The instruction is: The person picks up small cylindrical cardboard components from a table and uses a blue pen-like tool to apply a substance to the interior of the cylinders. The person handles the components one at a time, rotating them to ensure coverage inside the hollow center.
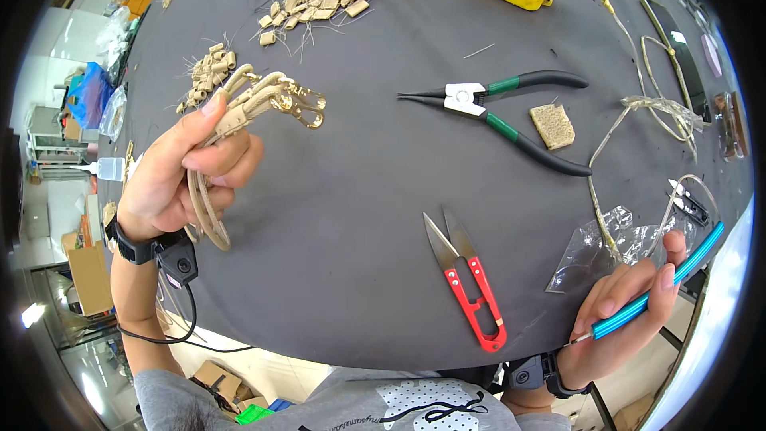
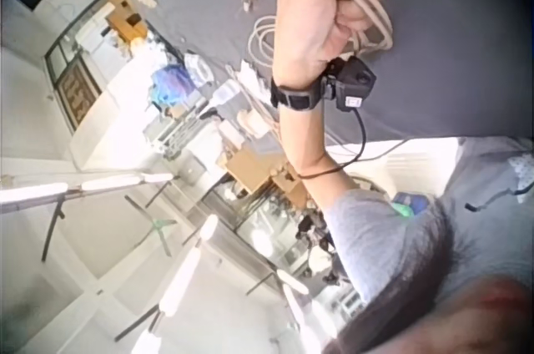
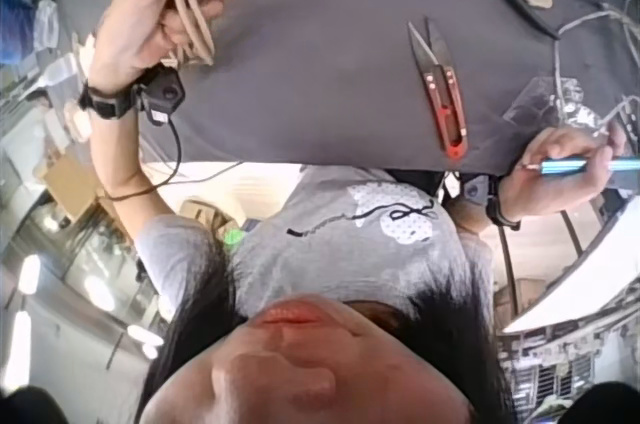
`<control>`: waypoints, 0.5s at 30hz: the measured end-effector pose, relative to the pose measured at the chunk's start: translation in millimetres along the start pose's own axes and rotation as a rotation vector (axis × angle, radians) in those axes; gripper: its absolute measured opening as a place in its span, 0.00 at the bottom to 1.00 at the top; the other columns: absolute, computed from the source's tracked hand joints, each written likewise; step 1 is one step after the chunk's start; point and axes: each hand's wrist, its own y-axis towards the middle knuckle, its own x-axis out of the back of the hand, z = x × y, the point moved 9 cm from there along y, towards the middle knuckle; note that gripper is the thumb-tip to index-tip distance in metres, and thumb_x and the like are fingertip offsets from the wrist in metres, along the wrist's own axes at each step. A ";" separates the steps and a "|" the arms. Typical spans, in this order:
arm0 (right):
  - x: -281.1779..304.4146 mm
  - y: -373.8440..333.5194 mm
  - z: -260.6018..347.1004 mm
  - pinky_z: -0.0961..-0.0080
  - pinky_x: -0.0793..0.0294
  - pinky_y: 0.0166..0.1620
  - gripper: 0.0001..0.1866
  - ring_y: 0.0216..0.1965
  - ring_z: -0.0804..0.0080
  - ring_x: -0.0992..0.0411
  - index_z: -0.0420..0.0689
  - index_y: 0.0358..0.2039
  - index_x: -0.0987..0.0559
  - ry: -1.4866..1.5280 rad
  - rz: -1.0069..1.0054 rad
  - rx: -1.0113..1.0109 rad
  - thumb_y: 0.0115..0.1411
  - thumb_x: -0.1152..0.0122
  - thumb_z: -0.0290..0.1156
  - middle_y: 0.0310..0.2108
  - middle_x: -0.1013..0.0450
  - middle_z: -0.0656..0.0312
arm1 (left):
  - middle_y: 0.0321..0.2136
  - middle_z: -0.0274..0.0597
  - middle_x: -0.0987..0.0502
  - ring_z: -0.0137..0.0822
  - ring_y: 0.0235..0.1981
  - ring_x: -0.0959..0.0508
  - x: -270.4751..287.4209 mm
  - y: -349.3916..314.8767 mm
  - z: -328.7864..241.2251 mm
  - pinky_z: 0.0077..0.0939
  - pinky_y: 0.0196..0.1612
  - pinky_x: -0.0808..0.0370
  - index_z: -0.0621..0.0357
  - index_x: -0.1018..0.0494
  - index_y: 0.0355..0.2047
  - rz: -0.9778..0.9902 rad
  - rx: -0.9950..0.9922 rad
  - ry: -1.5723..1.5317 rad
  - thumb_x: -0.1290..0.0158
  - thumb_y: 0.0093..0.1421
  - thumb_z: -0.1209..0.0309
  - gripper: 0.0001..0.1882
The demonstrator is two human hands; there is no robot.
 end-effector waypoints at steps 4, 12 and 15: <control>0.2 -1.3 0.7 0.89 0.53 0.02 0.18 0.01 0.83 0.55 0.35 0.44 0.42 0.023 0.003 0.000 0.59 0.66 0.35 0.06 0.46 0.68 | 0.13 0.31 0.43 0.17 0.08 0.57 -5.2 -4.3 0.4 0.10 0.07 0.58 0.48 0.47 0.08 0.057 -0.016 0.016 0.71 0.60 0.51 0.26; 18.5 8.8 15.8 0.86 0.52 0.02 0.16 0.01 0.81 0.52 0.35 0.42 0.41 0.140 -0.030 0.057 0.57 0.64 0.33 0.05 0.45 0.65 | 0.16 0.30 0.38 0.20 0.14 0.42 45.2 -21.4 -60.3 0.12 0.16 0.43 0.45 0.48 0.08 -0.477 -0.340 0.315 0.71 0.58 0.47 0.26; 50.2 27.6 41.9 0.86 0.51 0.02 0.13 0.02 0.80 0.50 0.37 0.39 0.39 0.211 -0.124 0.192 0.57 0.62 0.31 0.05 0.45 0.64 | 0.21 0.29 0.34 0.21 0.18 0.34 89.0 -53.5 -138.7 0.15 0.23 0.37 0.51 0.37 0.16 -0.681 -0.484 0.246 0.61 0.56 0.48 0.22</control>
